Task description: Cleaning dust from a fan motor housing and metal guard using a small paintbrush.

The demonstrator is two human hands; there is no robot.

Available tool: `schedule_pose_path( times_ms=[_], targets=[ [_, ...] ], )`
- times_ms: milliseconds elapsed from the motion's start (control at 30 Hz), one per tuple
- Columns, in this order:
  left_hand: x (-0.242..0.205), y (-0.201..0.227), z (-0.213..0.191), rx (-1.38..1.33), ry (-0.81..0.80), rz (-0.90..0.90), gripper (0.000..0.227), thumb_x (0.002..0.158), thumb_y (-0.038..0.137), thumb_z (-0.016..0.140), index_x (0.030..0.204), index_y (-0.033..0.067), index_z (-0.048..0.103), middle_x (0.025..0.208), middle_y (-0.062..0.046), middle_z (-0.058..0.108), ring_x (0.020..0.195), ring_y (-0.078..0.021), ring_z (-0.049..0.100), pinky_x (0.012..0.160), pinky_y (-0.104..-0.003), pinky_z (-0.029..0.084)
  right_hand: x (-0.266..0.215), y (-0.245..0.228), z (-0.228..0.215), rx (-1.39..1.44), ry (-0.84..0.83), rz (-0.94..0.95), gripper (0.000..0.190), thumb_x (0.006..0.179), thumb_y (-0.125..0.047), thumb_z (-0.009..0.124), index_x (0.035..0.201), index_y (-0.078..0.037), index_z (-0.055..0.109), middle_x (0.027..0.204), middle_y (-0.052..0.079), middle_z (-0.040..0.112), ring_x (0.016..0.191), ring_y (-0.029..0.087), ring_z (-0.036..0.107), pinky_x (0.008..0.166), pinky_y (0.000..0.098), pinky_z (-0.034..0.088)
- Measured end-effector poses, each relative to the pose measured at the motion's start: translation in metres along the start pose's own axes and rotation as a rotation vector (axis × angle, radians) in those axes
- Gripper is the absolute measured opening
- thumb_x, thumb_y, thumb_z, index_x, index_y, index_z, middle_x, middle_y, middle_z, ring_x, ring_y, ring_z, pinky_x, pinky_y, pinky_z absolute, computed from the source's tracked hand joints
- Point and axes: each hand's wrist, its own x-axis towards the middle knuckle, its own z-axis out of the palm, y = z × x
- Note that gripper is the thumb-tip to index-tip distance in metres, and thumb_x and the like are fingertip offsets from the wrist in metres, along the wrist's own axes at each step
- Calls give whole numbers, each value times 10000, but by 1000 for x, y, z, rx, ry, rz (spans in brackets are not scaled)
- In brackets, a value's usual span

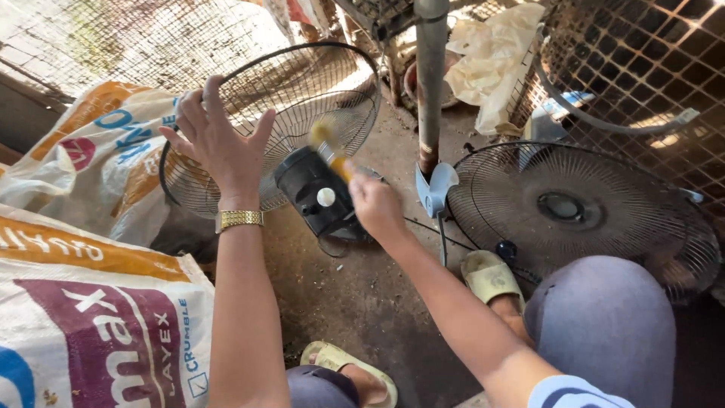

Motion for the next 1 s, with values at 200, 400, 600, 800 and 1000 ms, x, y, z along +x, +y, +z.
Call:
schedule_pose_path(
  times_ms=[200, 400, 600, 800, 1000],
  targets=[
    [1, 1, -7, -47, -8, -21, 758, 905, 711, 745, 1419, 213, 494, 1200, -103, 487, 1248, -321, 413, 1030, -843, 170, -3, -15, -11, -79, -79, 9, 447, 1069, -229, 451, 1505, -240, 544, 1294, 174, 693, 1185, 364, 646, 971, 462, 556],
    [6, 6, -13, -30, -47, -69, 771, 866, 616, 842, 1419, 199, 504, 1219, -92, 476, 1247, -324, 408, 1038, -833, 164, 5, 0, -1, -276, -116, -56, 389, 1064, -313, 504, 1419, -233, 638, 1198, 121, 744, 1081, 281, 716, 881, 386, 587],
    [2, 3, -10, -82, -14, -47, 792, 869, 723, 796, 1401, 216, 501, 1188, -91, 493, 1220, -323, 428, 1039, -824, 169, 5, 39, -3, -159, 6, -113, 424, 1072, -173, 510, 1492, -188, 565, 1197, 211, 726, 1063, 381, 701, 890, 465, 586],
    [0, -1, -12, -66, -41, -28, 809, 885, 784, 689, 1411, 202, 492, 1183, -83, 468, 1210, -314, 414, 1050, -821, 180, 2, 25, -31, -47, 77, 0, 397, 1047, -162, 539, 1436, -146, 620, 1254, 217, 700, 1127, 365, 680, 954, 461, 560],
    [3, 5, -17, -75, -39, -32, 773, 885, 647, 818, 1421, 192, 498, 1204, -87, 466, 1220, -316, 395, 1045, -820, 165, 20, 34, -16, 79, 65, -102, 413, 1103, -163, 466, 1507, -97, 523, 1423, 225, 593, 1273, 359, 596, 1081, 481, 473]
  ],
)
